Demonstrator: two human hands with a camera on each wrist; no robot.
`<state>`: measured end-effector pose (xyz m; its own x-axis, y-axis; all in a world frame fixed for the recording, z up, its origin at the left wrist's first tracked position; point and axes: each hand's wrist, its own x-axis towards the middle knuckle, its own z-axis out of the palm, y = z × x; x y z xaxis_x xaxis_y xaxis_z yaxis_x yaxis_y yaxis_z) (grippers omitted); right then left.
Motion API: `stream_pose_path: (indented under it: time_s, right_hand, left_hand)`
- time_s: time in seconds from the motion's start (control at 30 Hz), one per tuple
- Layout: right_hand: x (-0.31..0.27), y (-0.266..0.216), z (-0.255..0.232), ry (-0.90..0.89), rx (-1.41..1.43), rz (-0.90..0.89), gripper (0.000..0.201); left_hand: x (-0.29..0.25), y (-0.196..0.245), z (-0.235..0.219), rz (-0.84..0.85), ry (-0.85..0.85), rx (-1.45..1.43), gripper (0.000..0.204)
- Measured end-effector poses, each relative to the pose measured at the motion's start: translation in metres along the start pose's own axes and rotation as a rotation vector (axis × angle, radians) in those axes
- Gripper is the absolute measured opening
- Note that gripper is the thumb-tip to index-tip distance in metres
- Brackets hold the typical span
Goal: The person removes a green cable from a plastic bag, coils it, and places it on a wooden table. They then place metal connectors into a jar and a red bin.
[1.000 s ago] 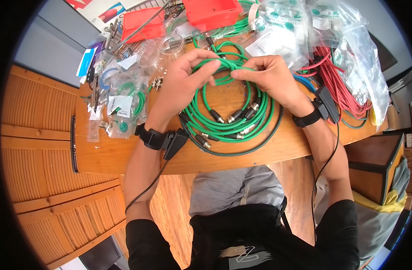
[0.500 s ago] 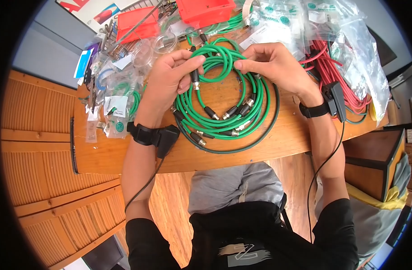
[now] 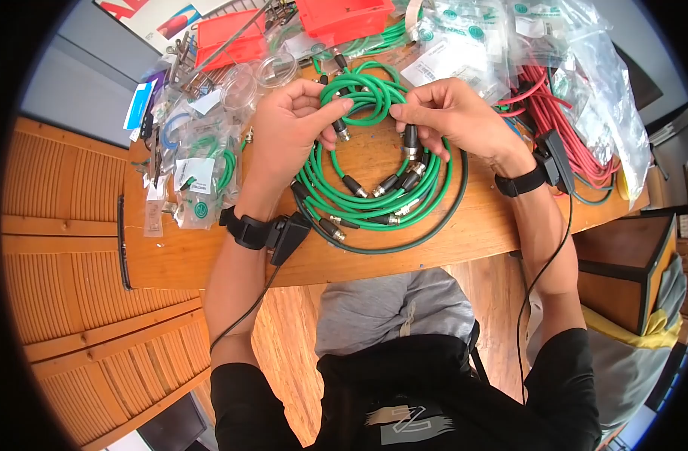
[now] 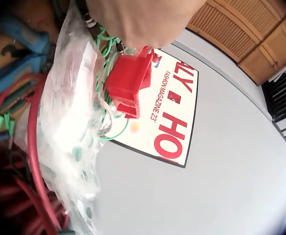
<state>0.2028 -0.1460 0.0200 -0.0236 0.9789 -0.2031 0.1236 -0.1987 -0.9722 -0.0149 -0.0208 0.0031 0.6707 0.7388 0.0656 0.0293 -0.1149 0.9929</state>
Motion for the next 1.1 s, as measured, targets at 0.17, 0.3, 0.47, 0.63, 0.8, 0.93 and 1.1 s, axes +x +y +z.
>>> stream_pose_path:
  time_s: [0.17,0.3,0.47,0.63,0.8,0.93,1.1]
  right_hand:
    - [0.008,0.013,0.005,0.000,0.270,-0.087,0.024]
    - [0.011,0.015,0.008,0.183,0.287,-0.092,0.023]
    - [0.012,0.016,0.011,0.273,0.306,-0.076,0.023]
    - [0.016,0.024,0.017,0.202,0.389,-0.080,0.022]
    - [0.017,0.024,0.012,0.160,0.479,-0.049,0.024]
    - [0.016,0.022,0.012,0.134,0.512,-0.043,0.025]
    - [0.015,0.022,0.012,0.173,0.364,-0.096,0.028]
  left_hand:
    - [-0.002,0.001,0.010,0.009,0.012,-0.015,0.017]
    - [-0.004,0.000,0.012,-0.059,-0.136,-0.111,0.022]
    - [-0.008,-0.013,0.025,0.132,-0.202,-0.101,0.032]
    - [0.001,-0.018,0.020,0.241,-0.036,0.290,0.044]
    - [0.001,-0.018,0.021,0.361,-0.008,0.353,0.044]
    - [-0.002,-0.014,0.021,0.326,-0.039,0.278,0.040]
    - [-0.002,-0.016,0.021,0.264,-0.096,0.075,0.035]
